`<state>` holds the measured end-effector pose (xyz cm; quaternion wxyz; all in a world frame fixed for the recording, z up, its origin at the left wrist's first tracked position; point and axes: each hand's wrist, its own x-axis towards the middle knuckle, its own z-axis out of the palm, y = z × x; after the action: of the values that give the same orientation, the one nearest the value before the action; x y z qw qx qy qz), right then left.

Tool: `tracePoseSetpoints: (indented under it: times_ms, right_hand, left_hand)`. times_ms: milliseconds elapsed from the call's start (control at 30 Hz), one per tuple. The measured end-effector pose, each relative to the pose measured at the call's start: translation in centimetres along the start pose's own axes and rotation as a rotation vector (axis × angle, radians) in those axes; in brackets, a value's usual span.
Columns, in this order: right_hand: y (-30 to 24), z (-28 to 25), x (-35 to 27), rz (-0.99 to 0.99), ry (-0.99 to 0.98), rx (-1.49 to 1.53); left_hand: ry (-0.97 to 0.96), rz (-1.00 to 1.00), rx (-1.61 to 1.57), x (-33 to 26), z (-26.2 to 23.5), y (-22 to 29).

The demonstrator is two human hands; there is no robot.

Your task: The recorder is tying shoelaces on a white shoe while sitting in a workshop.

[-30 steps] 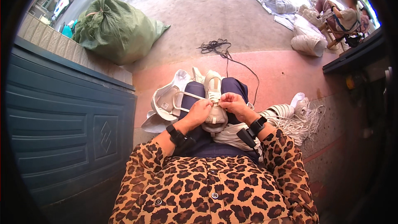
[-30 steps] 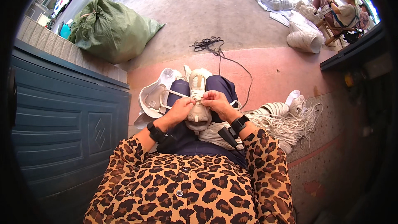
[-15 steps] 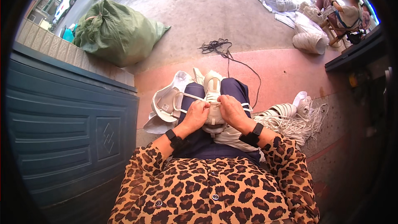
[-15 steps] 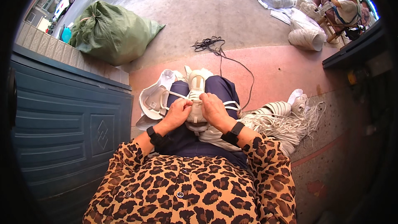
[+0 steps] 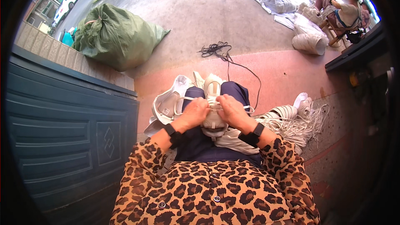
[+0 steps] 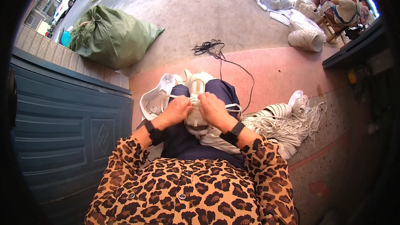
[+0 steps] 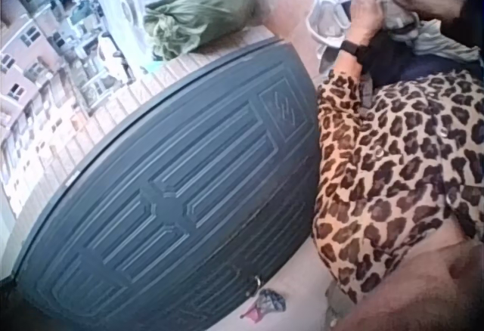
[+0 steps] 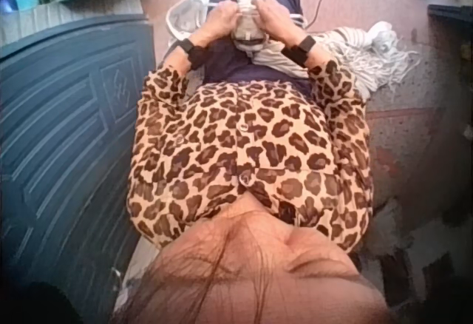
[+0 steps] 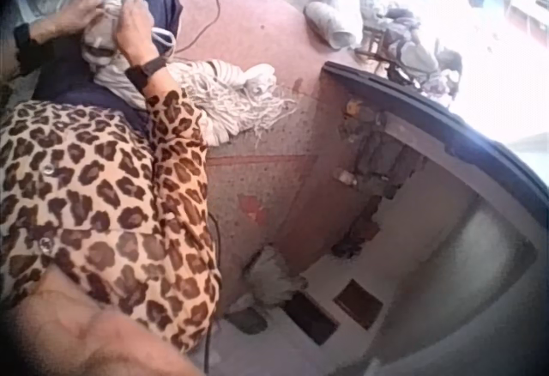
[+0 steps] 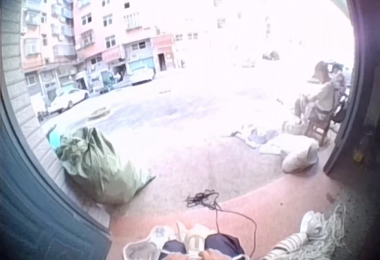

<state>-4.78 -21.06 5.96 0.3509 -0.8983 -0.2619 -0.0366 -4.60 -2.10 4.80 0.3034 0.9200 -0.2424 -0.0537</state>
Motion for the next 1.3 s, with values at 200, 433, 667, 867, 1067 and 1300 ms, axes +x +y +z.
tracePoseSetpoints:
  times_ms: [200,433,667,867,1067,1300]
  right_hand:
    - [0.8,-3.7,1.2,0.347,-0.413,0.114]
    - [-0.1,-3.0,1.2,0.382,-0.208,0.611]
    - [-1.6,-5.6,0.9,0.327,-0.203,0.523]
    - [-0.2,-5.2,1.0,0.387,-0.177,0.593]
    - [-0.4,-5.1,0.6,0.374,-0.148,0.593]
    - [-1.6,-4.8,0.9,0.26,-0.181,0.557]
  left_hand:
    - [-0.032,-0.242,-0.388,0.6,-9.0,2.5]
    - [-0.163,-0.444,-0.936,0.3,-7.5,3.7]
    - [-0.392,-0.47,-0.706,-0.4,-4.0,1.1]
    - [-0.265,-0.387,-0.476,0.1,-2.4,0.1]
    - [-0.219,-0.429,-0.321,0.8,-2.2,0.9]
    - [-0.11,-0.406,-0.083,1.3,-0.9,1.6]
